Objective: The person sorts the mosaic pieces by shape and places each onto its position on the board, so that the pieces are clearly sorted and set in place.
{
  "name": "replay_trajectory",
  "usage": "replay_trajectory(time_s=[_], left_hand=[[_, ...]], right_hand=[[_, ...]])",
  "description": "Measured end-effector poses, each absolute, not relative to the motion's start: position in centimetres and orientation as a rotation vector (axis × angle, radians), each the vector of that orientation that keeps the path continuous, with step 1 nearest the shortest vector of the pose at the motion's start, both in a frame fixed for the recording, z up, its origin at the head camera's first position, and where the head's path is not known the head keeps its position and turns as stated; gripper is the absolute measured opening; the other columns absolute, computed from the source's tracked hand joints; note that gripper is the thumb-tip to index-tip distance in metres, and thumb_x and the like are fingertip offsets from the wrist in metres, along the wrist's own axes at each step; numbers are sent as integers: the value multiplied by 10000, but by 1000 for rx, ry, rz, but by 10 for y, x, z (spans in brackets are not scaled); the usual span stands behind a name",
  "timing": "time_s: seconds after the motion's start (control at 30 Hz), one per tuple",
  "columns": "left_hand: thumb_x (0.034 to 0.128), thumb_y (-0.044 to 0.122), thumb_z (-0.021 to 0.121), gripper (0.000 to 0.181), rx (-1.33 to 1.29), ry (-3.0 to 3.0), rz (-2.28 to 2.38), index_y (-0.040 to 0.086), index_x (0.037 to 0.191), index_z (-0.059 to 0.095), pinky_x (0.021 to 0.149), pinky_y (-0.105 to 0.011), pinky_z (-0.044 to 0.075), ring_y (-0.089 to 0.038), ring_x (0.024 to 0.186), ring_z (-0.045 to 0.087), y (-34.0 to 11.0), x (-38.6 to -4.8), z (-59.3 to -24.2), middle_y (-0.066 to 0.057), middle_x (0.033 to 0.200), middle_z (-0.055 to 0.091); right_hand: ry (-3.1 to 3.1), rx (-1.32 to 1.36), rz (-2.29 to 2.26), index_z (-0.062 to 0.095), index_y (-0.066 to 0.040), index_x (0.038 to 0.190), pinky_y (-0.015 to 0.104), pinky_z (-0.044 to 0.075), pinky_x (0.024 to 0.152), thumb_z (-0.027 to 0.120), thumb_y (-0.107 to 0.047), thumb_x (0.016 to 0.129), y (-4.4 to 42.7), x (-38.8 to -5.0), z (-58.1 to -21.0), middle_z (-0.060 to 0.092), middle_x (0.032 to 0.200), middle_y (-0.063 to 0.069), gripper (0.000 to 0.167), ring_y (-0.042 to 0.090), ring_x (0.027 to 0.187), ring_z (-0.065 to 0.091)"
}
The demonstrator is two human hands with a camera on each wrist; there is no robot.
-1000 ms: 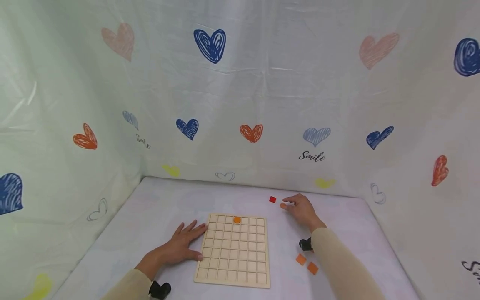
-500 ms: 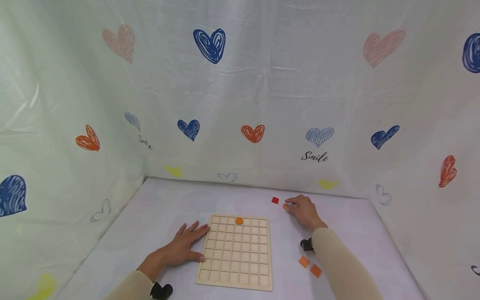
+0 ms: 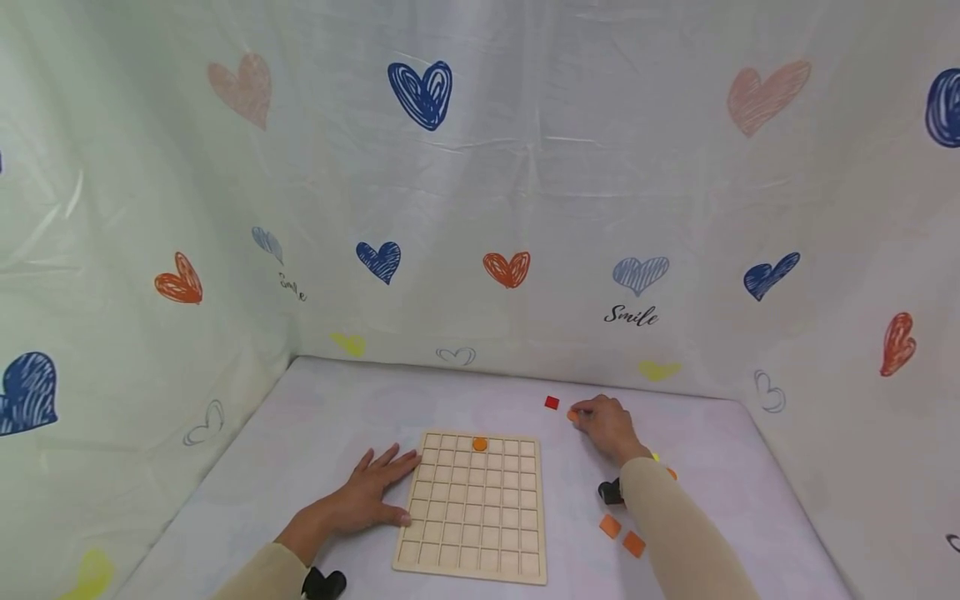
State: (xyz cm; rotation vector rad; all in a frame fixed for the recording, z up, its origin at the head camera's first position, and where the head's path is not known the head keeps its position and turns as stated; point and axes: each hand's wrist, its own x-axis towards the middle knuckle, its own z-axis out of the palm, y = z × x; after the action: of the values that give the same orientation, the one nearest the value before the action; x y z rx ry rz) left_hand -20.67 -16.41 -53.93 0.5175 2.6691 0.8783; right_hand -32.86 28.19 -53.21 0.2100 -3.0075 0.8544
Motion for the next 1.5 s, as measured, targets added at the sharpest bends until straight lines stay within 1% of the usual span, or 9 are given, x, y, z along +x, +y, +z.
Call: replay_trajectory(time_s=[0.13,0.3,0.43,0.77,1.0,1.17,1.27,1.43,1.5], left_hand=[[787,509,874,1021,529,2661,896,145,1626,423,1319,-651,-44,-396,1638,139,-164,-206,-539,-70,1708,375],[788,496,879,1018,532,2669,891,137,1624,425,1318,-653,-37,-402,1635,147,-165,-207,-539,-82,1703,382],[789,489,883,1012,533,2677,886,135,1621,430,1317,-655,-36,-402,1633,155,-165,-207,-540,-86,1702,384],[783,491,888,1011,523,2680,888,139,1617,439,1316,-659,-31,-404,1631,168,-164,-206,-540,-85,1696,396],[785,491,887,1012,528,2685,885,135,1618,437,1319,-656,-25,-400,1632,167,-164,-206,-539,-79,1697,395],[787,490,883,1009,529,2678,895,133,1618,435,1319,-651,-32,-401,1633,162,-163,-206,-538,-80,1699,391],[791,490,880,1006,532,2674,901,132,1619,434,1317,-653,-36,-403,1633,158,-163,-205,-537,-82,1700,388],[791,502,876,1010,533,2675,897,136,1621,432,1318,-654,-34,-404,1633,158,-164,-205,-538,-84,1700,387],[791,506,875,1009,529,2677,891,138,1621,432,1319,-652,-32,-402,1633,159,-164,-205,-538,-81,1701,386]], right_hand=[[-3007,206,895,795,-52,1167,557,548,960,757,-126,960,282,-325,-533,699,1154,163,224,354,1077,623],[-2992,288,947,806,-73,1119,472,558,916,773,-110,938,279,-324,-537,715,1103,123,188,299,1034,634],[-3014,295,946,792,-83,1131,450,555,910,783,-112,934,277,-324,-537,704,1094,96,200,275,1025,617],[-3038,283,919,770,-87,1074,448,534,913,790,-101,922,273,-320,-537,696,1100,91,153,268,1014,592],[-3015,263,900,770,-116,1105,510,531,979,805,-175,932,269,-317,-540,713,1168,93,186,302,1100,585],[-3018,212,973,744,-134,1121,501,534,995,785,-218,955,265,-314,-535,723,1157,69,191,285,1074,595],[-3003,164,1043,728,-134,1147,479,569,954,754,-195,968,263,-311,-530,729,1125,67,191,261,1021,627],[-2934,47,1201,733,-130,1190,336,581,805,716,-151,984,260,-307,-525,731,1059,68,207,227,930,633],[-2901,34,1261,741,-125,1190,293,573,782,720,-133,985,257,-306,-523,734,1052,72,206,225,921,636]])
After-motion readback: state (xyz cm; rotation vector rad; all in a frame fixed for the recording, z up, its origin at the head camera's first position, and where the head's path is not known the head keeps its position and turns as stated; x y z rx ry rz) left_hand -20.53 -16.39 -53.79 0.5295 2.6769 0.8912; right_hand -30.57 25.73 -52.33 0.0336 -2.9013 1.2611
